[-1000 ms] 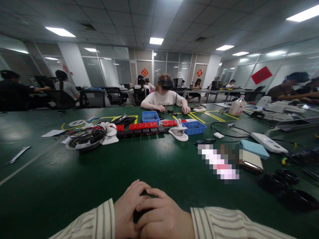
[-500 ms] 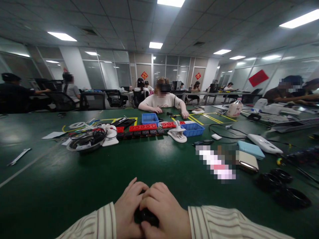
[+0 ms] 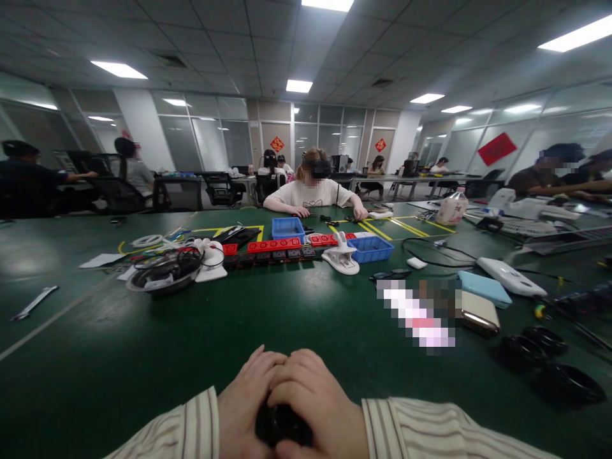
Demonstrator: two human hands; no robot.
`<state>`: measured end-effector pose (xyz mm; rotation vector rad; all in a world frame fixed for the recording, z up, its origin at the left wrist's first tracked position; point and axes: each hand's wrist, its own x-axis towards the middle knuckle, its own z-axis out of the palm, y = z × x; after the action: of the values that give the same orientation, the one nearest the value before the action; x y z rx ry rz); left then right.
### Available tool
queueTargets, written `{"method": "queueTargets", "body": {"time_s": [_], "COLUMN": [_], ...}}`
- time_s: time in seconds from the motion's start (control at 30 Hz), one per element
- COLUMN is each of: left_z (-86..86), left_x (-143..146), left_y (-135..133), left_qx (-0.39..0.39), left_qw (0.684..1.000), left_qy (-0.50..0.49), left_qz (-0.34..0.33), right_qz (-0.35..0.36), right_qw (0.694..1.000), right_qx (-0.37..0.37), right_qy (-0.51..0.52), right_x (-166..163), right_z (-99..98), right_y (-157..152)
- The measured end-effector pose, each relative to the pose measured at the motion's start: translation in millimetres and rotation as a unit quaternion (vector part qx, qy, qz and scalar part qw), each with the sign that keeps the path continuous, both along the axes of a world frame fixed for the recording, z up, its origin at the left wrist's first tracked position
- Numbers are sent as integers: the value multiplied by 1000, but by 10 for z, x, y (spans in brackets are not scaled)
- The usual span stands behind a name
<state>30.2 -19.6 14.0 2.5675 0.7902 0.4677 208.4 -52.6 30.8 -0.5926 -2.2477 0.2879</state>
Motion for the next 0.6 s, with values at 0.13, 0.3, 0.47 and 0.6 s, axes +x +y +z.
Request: {"method": "queueTargets", "body": {"time_s": [0.13, 0.3, 0.47, 0.6], "left_z": [-2, 104, 149, 121], "left_x": [-6, 56, 85, 49], "left_y": [-12, -51, -37, -1], "left_qx": [11, 7, -27, -38], "left_qw": [1000, 999, 999, 999], "left_qy": [-2, 37, 16, 11], "left_qz": [0, 2, -29, -26], "right_qz": [-108, -96, 26, 81], "right_qw": [992, 994, 992, 987], "right_qx": [-68, -28, 70, 108], "right_qy": [-10, -51, -106, -84], "right_x": [-21, -65, -69, -92], "right_z": [-29, -123, -302, -421], "right_y": [-33, -33, 43, 110]}}
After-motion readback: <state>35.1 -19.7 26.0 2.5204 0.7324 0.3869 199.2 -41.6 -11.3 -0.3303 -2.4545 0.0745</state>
